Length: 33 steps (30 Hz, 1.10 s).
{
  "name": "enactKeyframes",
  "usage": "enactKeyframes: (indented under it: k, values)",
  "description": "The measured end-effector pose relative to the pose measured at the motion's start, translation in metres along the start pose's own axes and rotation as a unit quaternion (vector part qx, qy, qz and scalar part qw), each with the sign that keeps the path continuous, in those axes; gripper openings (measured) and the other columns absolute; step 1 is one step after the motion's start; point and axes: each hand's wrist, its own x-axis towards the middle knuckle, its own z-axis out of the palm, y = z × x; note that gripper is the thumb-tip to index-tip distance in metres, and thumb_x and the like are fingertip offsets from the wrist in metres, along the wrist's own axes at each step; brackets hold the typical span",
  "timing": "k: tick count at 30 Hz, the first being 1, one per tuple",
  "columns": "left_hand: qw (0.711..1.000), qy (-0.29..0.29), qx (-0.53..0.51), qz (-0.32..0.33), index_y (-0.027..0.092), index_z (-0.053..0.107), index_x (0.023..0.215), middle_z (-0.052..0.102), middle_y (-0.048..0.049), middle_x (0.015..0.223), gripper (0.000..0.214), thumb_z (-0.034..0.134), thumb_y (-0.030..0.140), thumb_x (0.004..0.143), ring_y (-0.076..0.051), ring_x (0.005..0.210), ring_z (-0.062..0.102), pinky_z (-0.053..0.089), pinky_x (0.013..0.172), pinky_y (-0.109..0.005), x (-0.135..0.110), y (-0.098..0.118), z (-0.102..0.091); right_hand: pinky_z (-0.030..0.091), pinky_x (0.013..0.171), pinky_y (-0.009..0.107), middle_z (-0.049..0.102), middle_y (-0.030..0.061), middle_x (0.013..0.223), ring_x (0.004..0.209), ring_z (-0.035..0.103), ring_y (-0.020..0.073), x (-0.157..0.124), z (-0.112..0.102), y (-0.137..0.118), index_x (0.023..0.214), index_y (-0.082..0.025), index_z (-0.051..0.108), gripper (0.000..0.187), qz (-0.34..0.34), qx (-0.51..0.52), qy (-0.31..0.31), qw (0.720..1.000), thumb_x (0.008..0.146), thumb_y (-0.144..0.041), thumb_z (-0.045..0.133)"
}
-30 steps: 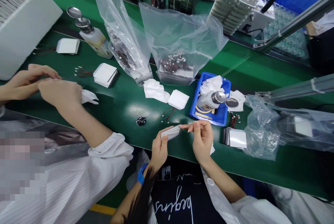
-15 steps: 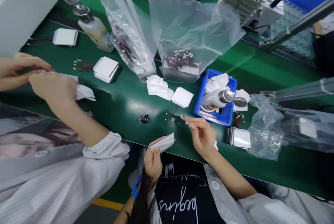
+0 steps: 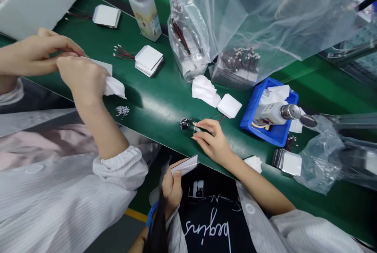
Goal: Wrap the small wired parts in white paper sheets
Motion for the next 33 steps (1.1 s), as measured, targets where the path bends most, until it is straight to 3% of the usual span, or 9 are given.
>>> enactKeyframes:
  k: [3,7,11,14,20,26,33]
  values:
    - [0.999,-0.046,0.009,-0.003,0.016,0.07,0.113,0.076,-0.0094,0.101,0.041,0.043,0.043,0.1,-0.021,0.094,0.072,0.058,0.086,-0.028,0.003,0.005,-0.005,0.058,0.097,0.045,0.049,0.0124,0.123,0.111,0.061,0.0209,0.014,0.009,0.001,0.096,-0.018,0.063,0.007,-0.038,-0.068,-0.02,0.997,0.095,-0.017,0.056]
    - [0.999,-0.046,-0.014,-0.006,0.016,0.071,0.112,0.076,-0.0094,0.101,0.042,0.042,0.043,0.1,-0.021,0.094,0.073,0.059,0.085,-0.029,0.005,0.006,-0.006,0.047,0.107,0.054,0.058,0.0127,0.121,0.11,0.06,0.0207,0.028,0.016,0.002,0.094,-0.018,0.063,0.011,-0.086,-0.164,-0.058,0.981,0.097,-0.019,0.053]
    - [0.998,-0.057,-0.038,-0.008,0.017,0.071,0.111,0.077,-0.0094,0.103,0.041,0.041,0.042,0.1,-0.022,0.095,0.073,0.06,0.085,-0.03,0.005,0.005,-0.005,0.04,0.111,0.055,0.061,0.0128,0.121,0.113,0.058,0.0204,0.034,0.019,0.006,0.094,-0.018,0.064,0.014,-0.1,-0.206,-0.112,0.967,0.098,-0.018,0.05]
    - [0.996,-0.075,-0.038,-0.011,0.02,0.071,0.113,0.076,-0.009,0.106,0.038,0.041,0.04,0.099,-0.025,0.098,0.073,0.061,0.087,-0.033,0.006,0.004,-0.008,0.041,0.11,0.054,0.063,0.0125,0.118,0.108,0.06,0.0191,0.036,0.022,0.007,0.093,-0.018,0.065,0.016,-0.107,-0.233,-0.116,0.96,0.098,-0.019,0.05]
    - [0.997,-0.072,-0.002,-0.016,0.033,0.069,0.116,0.075,-0.0001,0.1,0.035,0.04,0.042,0.098,-0.028,0.097,0.072,0.063,0.085,-0.04,0.006,-0.005,-0.012,0.037,0.113,0.053,0.066,0.0091,0.11,0.101,0.06,0.0176,0.036,0.023,0.007,0.093,-0.019,0.066,0.017,-0.083,-0.224,-0.122,0.963,0.099,-0.022,0.051]
    - [0.993,-0.104,0.061,-0.009,0.029,0.066,0.118,0.072,0.0019,0.094,0.047,0.025,0.035,0.098,-0.028,0.101,0.071,0.06,0.086,-0.042,0.008,-0.008,-0.016,0.034,0.114,0.057,0.067,0.0058,0.112,0.114,0.056,0.0221,0.032,0.022,0.009,0.094,-0.022,0.066,0.012,-0.04,-0.198,-0.119,0.972,0.097,-0.025,0.055]
    - [0.997,-0.052,0.057,-0.023,0.044,0.066,0.117,0.074,0.0017,0.102,0.038,0.035,0.04,0.096,-0.031,0.102,0.071,0.062,0.085,-0.045,0.003,-0.016,-0.015,0.041,0.109,0.057,0.064,0.0105,0.118,0.115,0.059,0.0231,0.024,0.024,0.014,0.099,-0.02,0.064,0.013,-0.052,-0.206,-0.118,0.97,0.098,-0.023,0.051]
